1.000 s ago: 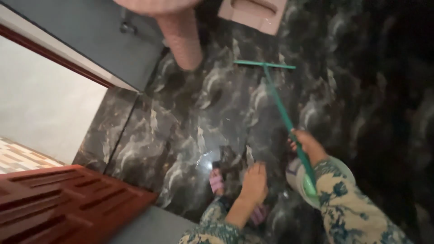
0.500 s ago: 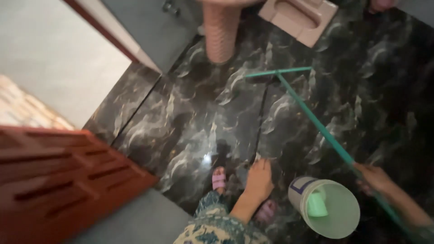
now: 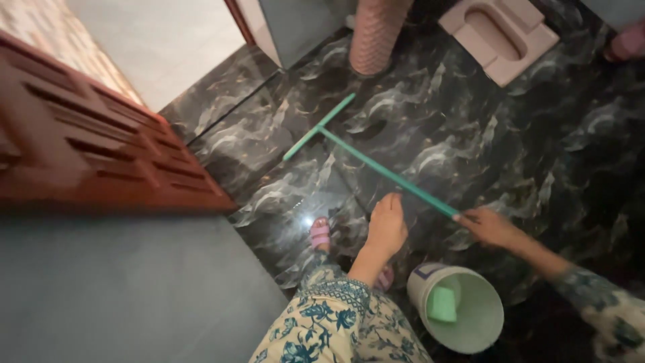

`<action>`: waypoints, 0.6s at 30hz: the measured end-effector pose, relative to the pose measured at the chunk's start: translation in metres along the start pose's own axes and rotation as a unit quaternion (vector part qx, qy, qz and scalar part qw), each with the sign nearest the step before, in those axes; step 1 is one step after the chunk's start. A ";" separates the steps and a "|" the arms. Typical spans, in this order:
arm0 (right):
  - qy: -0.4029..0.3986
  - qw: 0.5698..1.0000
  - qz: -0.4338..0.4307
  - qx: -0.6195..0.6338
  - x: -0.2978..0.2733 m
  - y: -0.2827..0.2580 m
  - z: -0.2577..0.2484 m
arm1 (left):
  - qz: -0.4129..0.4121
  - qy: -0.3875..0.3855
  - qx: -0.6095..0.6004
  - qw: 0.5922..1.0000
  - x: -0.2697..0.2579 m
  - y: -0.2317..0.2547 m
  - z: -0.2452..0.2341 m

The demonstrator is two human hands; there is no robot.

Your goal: The person uses a squeegee and pours water from a mug and sink to clean the bathroom floor around a squat toilet and pedestal sink.

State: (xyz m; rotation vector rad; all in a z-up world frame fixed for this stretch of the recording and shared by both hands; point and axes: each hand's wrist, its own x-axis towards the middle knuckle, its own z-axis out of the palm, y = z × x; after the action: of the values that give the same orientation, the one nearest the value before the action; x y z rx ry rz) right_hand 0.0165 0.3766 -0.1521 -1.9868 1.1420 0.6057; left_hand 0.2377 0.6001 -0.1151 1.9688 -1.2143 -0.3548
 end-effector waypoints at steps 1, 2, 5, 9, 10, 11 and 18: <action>0.000 1.000 -0.009 -0.005 0.014 -0.024 0.000 | -0.002 0.009 0.004 1.000 0.000 -0.004 -0.006; 0.002 1.000 -0.014 -0.028 0.029 -0.049 0.001 | -0.011 0.022 0.002 1.000 0.001 -0.010 -0.012; 0.012 0.995 -0.088 -0.053 0.093 -0.098 0.023 | -0.053 0.047 -0.001 0.998 0.001 -0.029 -0.033; -0.015 0.994 -0.085 -0.062 0.105 -0.230 0.021 | -0.125 0.045 0.030 0.991 0.005 -0.049 -0.070; -0.019 0.993 -0.090 -0.067 0.129 -0.243 0.027 | -0.131 0.050 0.032 0.990 0.009 -0.053 -0.080; -0.058 0.991 -0.107 -0.047 0.150 -0.253 0.035 | -0.137 0.069 0.027 0.988 0.009 -0.056 -0.088; 0.009 0.967 -0.075 -0.244 0.204 -0.296 0.040 | -0.169 0.111 0.051 0.978 0.023 -0.087 -0.127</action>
State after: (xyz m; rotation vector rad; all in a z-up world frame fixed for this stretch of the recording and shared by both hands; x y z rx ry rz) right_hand 0.3726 0.3981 -0.2096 -2.4704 0.8969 0.8517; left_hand 0.3794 0.6616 -0.0923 2.2411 -0.7688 -0.2363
